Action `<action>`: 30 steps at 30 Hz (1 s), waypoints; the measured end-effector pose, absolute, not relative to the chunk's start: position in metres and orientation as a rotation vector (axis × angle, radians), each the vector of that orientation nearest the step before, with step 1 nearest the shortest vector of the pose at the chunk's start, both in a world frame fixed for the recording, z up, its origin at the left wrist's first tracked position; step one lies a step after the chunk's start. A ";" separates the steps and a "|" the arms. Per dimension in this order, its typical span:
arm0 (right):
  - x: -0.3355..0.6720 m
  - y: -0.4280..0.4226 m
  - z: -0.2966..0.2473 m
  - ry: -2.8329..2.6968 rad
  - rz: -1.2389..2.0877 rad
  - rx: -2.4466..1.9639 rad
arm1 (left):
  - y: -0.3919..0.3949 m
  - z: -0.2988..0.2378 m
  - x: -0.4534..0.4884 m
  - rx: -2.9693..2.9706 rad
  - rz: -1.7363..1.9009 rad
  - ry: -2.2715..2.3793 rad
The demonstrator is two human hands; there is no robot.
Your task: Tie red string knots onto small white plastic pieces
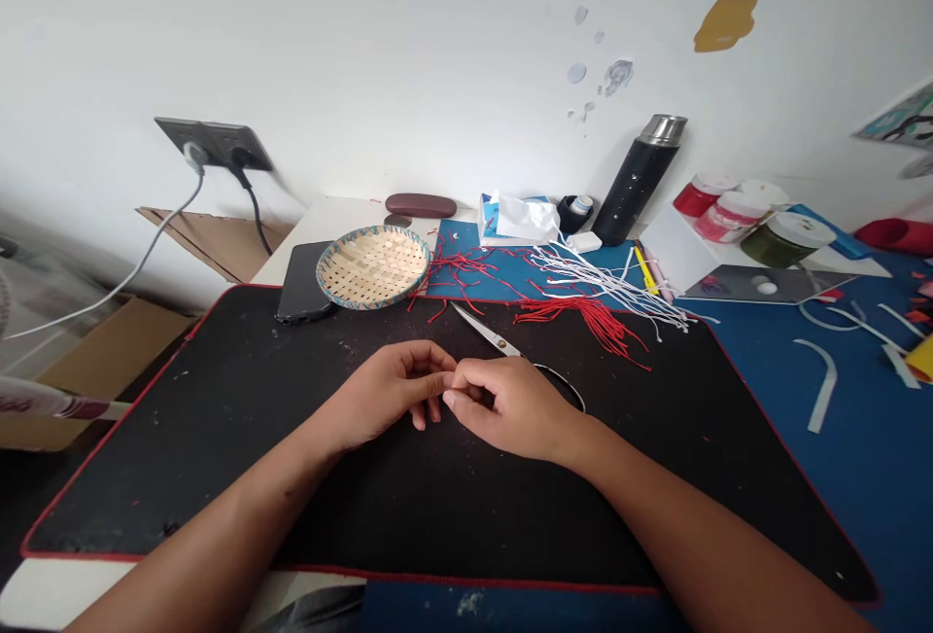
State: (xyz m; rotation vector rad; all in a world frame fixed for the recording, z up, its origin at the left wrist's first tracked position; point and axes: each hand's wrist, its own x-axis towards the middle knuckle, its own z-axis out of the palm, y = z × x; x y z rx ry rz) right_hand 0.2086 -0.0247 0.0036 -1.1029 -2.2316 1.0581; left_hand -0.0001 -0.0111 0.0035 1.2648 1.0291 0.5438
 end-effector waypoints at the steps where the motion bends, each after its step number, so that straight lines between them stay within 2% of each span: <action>1: 0.209 -0.025 0.004 -2.234 1.053 -1.107 | -0.011 0.003 0.000 1.269 0.538 1.030; 6: 0.209 -0.023 0.003 -2.198 1.070 -1.102 | -0.011 0.003 0.002 1.252 0.588 1.057; 15: 0.209 -0.021 0.001 -2.007 1.128 -1.152 | -0.006 0.001 -0.001 0.947 1.000 1.026; 22: 0.212 -0.014 0.000 -1.695 1.323 -1.207 | -0.006 0.002 -0.003 0.740 0.996 0.962; 30: 0.213 -0.011 -0.001 -1.486 1.393 -1.182 | -0.011 0.002 0.001 0.870 0.781 0.961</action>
